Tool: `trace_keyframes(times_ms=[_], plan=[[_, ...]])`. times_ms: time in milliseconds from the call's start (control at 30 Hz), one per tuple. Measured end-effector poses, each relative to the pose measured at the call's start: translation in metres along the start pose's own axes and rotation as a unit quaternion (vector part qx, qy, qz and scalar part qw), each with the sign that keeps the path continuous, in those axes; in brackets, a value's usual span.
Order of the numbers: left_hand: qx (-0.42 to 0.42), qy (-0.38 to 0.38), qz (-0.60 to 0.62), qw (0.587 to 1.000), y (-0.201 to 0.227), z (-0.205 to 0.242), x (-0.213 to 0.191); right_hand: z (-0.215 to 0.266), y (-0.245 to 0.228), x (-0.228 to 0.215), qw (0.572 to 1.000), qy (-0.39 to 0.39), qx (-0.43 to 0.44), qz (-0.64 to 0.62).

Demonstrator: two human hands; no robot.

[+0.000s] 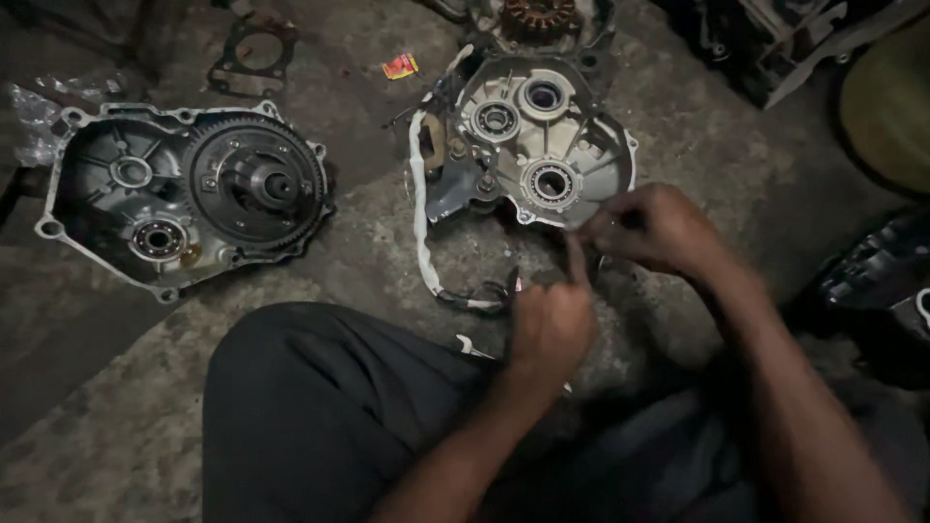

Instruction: The person uses a wrench to loosen components on an engine casing and then removes a small metal plate and several bolts by hand.

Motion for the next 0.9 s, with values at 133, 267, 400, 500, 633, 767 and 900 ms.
trace_keyframes(times_ms=[133, 267, 400, 500, 633, 767, 900], plan=[[-0.022, 0.007, -0.014, 1.000, -0.013, -0.001, 0.000, -0.005, -0.019, 0.000, 0.995, 0.032, -0.065, 0.075], [-0.067, 0.038, 0.009, 0.997, -0.045, -0.009, -0.026, 0.000, -0.051, -0.001, 0.982, 0.102, -0.151, 0.049], [-0.128, 0.218, 0.036, 0.967, -0.086, -0.011, -0.091, 0.016, 0.009, -0.012, 0.992, 0.061, 0.111, -0.004], [-0.198, 0.277, 0.055, 0.939, -0.112, -0.005, -0.110, 0.026, -0.048, -0.016, 0.981, 0.079, -0.165, 0.070], [-0.210, 0.259, 0.062, 0.941, -0.114, -0.007, -0.104, 0.037, -0.067, -0.014, 0.959, 0.096, -0.181, 0.194], [-0.181, 0.243, 0.056, 0.951, -0.107, -0.010, -0.097, 0.037, -0.071, -0.015, 0.965, 0.088, -0.162, 0.187], [-0.224, 0.240, 0.019, 0.944, -0.116, -0.013, -0.099, 0.035, -0.070, -0.013, 0.952, 0.110, -0.179, 0.223]])
Point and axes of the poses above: each hand's wrist, its own z-axis away from the middle knuckle, its own x-axis out of the palm, y = z × x, the point moved 10 cm from there along -z, towards the middle knuckle
